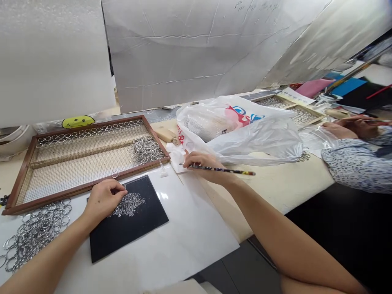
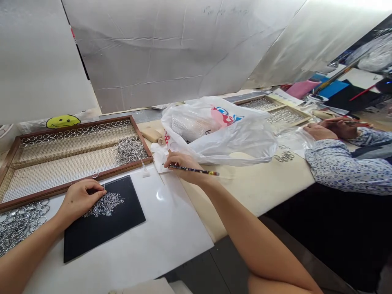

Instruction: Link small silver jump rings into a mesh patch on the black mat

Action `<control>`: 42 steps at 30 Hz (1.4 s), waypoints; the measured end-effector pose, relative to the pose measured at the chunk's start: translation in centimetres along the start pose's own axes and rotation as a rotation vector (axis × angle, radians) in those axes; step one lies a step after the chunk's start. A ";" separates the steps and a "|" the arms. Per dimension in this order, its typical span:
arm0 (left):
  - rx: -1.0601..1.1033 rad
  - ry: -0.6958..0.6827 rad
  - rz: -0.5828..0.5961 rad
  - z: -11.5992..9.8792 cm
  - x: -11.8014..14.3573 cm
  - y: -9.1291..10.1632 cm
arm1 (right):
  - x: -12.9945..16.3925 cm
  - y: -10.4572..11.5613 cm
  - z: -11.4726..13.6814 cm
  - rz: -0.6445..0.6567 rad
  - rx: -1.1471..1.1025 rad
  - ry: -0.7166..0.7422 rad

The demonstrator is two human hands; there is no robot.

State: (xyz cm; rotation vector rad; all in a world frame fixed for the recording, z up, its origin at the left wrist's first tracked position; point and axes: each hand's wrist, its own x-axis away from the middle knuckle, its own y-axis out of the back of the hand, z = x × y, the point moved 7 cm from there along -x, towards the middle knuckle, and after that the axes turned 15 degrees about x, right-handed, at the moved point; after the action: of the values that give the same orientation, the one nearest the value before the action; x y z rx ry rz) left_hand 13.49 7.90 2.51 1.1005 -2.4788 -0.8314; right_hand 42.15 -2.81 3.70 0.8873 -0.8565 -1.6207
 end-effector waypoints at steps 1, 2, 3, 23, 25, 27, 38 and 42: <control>-0.001 -0.001 -0.001 0.0 0.0 0.0 | 0.3 0.0 0.0 -0.008 -0.003 0.008; -0.001 -0.003 -0.002 0.0 0.0 0.0 | 0.6 0.0 -0.1 -0.039 -0.006 -0.003; -0.001 -0.003 -0.004 0.0 0.0 0.0 | 0.8 0.1 -0.4 -0.093 -0.011 -0.037; 0.047 0.014 0.000 0.3 0.0 -0.2 | 3.8 -1.4 2.4 -0.260 -1.155 -0.330; 0.061 0.022 -0.003 0.4 0.1 -0.2 | 3.8 -1.8 3.4 -0.215 -1.264 -0.316; 0.064 0.030 -0.007 0.5 0.1 -0.1 | 3.9 -2.1 4.1 -0.174 -1.338 -0.310; 0.085 0.003 -0.013 0.6 0.1 -0.4 | 3.3 -2.6 5.5 -0.113 -1.266 -0.284; 0.131 -0.001 -0.020 0.6 0.3 -0.7 | 3.2 -3.9 5.8 -0.112 -1.085 -0.286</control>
State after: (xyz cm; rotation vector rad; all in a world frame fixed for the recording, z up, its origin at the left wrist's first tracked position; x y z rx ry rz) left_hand 13.37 7.52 1.63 1.1694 -2.5586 -0.6837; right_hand 34.78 -4.69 2.63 -0.0689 -0.0134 -1.9761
